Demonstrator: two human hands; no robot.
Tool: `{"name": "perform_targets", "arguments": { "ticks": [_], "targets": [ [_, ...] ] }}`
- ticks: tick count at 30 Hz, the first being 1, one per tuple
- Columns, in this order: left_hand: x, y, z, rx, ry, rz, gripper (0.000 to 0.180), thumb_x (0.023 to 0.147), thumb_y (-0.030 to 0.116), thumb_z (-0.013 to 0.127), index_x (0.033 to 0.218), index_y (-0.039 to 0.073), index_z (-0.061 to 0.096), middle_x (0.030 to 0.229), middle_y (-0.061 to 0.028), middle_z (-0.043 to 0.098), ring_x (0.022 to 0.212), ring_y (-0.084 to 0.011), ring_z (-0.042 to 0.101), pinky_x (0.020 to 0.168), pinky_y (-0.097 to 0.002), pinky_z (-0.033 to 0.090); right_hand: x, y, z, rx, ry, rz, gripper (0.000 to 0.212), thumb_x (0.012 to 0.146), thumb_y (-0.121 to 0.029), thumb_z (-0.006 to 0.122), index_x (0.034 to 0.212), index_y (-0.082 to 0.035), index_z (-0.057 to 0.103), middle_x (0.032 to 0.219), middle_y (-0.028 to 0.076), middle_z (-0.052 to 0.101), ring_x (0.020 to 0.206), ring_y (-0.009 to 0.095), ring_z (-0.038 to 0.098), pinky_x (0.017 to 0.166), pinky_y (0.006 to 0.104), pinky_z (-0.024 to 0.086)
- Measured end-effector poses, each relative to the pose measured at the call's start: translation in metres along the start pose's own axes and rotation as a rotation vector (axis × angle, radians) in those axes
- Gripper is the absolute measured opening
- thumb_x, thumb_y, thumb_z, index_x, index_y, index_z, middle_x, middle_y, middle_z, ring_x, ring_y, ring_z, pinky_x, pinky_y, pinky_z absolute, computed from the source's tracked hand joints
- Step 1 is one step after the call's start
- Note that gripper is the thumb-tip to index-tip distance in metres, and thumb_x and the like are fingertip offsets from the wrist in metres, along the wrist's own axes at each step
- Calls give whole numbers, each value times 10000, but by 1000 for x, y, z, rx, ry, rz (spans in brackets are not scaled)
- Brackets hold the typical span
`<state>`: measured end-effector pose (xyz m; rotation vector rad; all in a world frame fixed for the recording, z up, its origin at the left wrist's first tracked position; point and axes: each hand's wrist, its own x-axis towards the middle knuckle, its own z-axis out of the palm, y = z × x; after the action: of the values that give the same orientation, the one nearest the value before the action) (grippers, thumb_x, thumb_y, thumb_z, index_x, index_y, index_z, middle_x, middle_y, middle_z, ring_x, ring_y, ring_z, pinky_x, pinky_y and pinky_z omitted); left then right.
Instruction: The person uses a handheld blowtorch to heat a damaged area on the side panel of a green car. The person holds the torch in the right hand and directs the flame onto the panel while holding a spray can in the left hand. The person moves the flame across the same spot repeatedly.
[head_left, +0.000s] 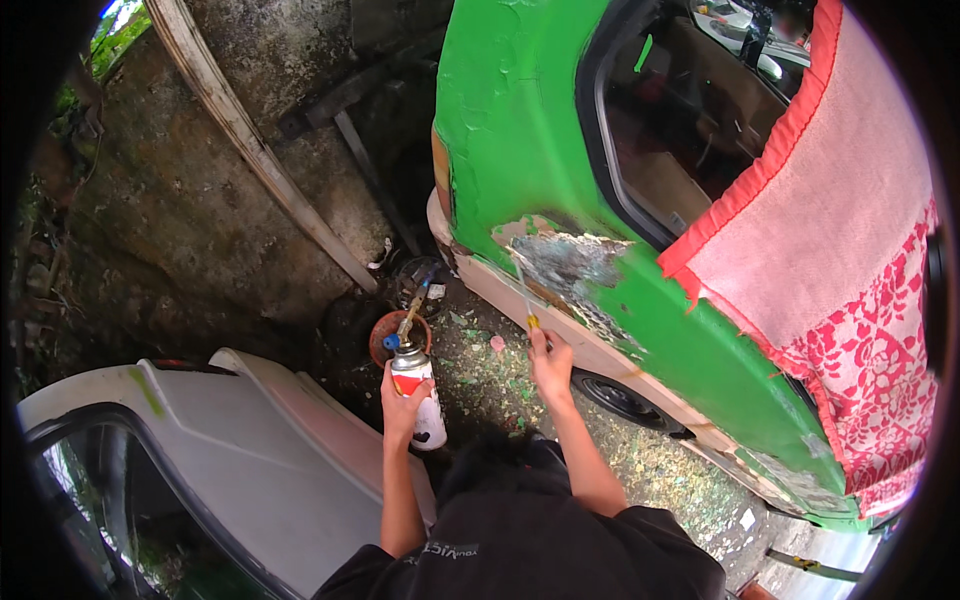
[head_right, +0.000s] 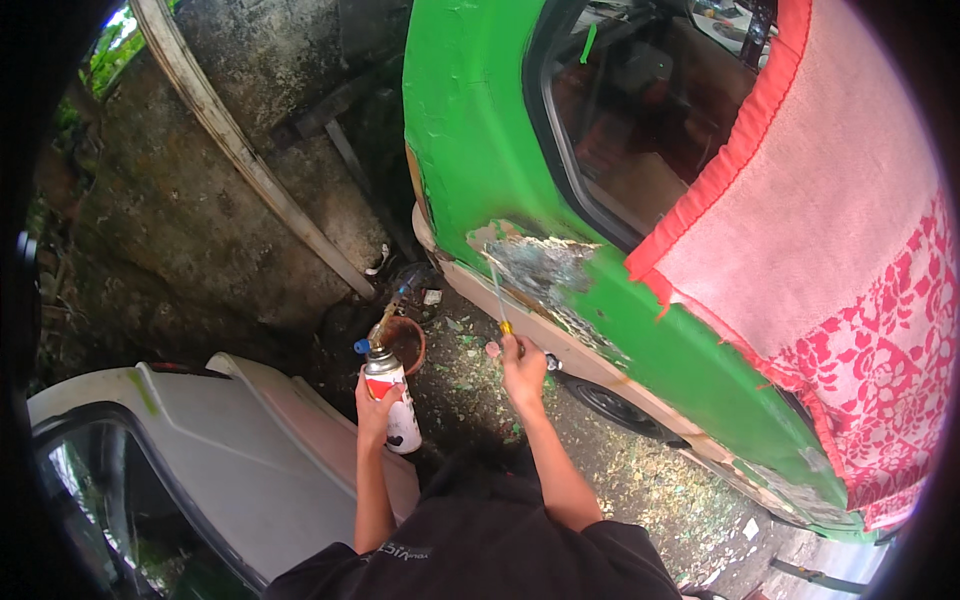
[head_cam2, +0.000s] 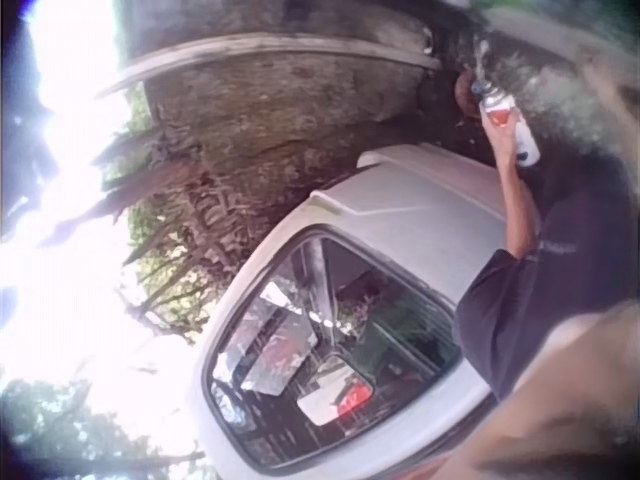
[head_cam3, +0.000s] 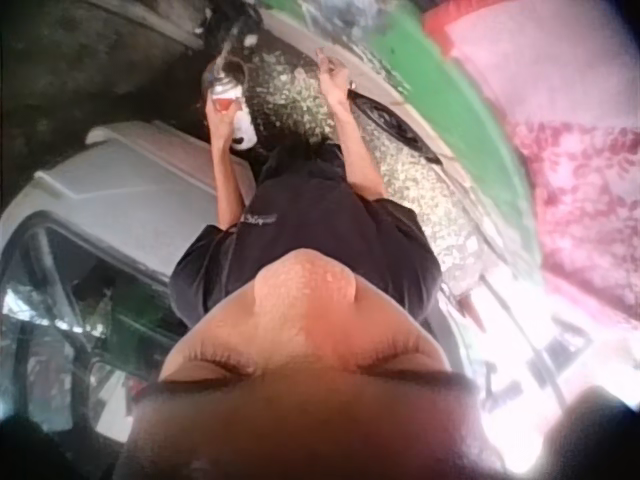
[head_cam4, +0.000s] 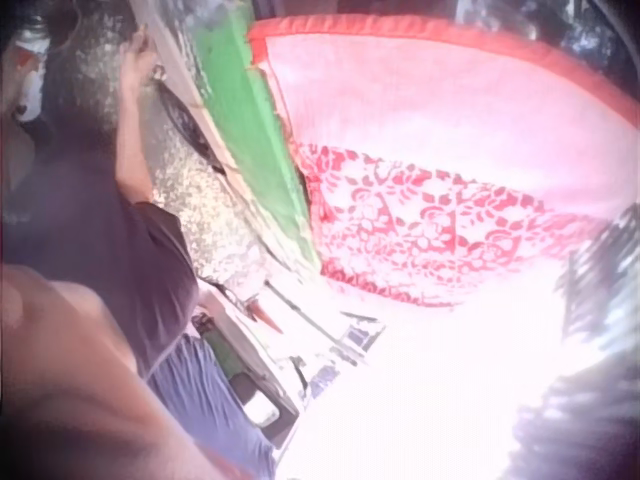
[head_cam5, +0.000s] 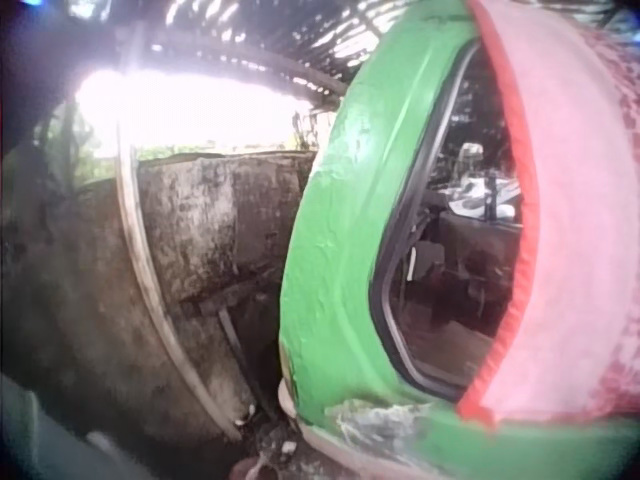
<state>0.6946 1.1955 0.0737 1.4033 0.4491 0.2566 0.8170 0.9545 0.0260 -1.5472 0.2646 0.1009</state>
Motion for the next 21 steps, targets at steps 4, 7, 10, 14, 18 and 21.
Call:
{"name": "perform_targets", "arguments": {
  "ticks": [4, 7, 10, 14, 18, 21],
  "targets": [
    [4, -12, -8, -4, 42, 25, 400, 815, 76, 798, 1140, 51, 567, 983, -30, 656, 840, -116, 618, 767, -292, 512, -18, -4, -13, -28, 47, -23, 286, 1068, -291, 578, 1037, -20, 665, 624, -24, 495, 409, 45, 338, 367, 258, 251],
    [-1, -9, -8, -13, 0, -10, 395, 818, 73, 799, 1138, 55, 567, 977, -23, 652, 848, -109, 614, 772, -288, 510, -18, 9, -1, -18, 39, -36, 284, 1068, -289, 580, 1050, -16, 657, 628, -17, 495, 414, 41, 336, 366, 257, 255],
    [3, -7, -5, -32, -27, -9, 400, 814, 72, 801, 1138, 59, 568, 982, -21, 649, 860, -107, 613, 775, -288, 510, -17, -3, -8, -6, 27, -31, 277, 1068, -285, 581, 1056, -17, 651, 631, -14, 498, 415, 43, 343, 365, 263, 256],
    [-3, -9, 2, -41, -61, -3, 430, 805, 77, 809, 1160, 55, 567, 1003, -23, 648, 877, -108, 618, 793, -284, 513, -12, 5, -9, -2, 7, -11, 280, 1068, -290, 581, 1068, -19, 655, 629, -15, 497, 417, 42, 347, 366, 266, 257],
    [-2, -9, 2, -16, -80, -12, 428, 805, 74, 807, 1159, 53, 567, 1016, -22, 647, 879, -106, 617, 796, -282, 513, -25, -6, -8, 0, 23, -10, 295, 1068, -308, 582, 1063, -23, 656, 618, -25, 482, 423, 41, 344, 373, 255, 269],
    [2, -1, 13, -82, -132, -2, 406, 810, 66, 798, 1145, 47, 569, 1013, -27, 654, 882, -109, 620, 800, -286, 511, -14, -19, -12, 70, -28, 70, 319, 1073, -329, 570, 1081, -19, 644, 622, -28, 475, 419, 38, 335, 375, 245, 264]
  ]
}}
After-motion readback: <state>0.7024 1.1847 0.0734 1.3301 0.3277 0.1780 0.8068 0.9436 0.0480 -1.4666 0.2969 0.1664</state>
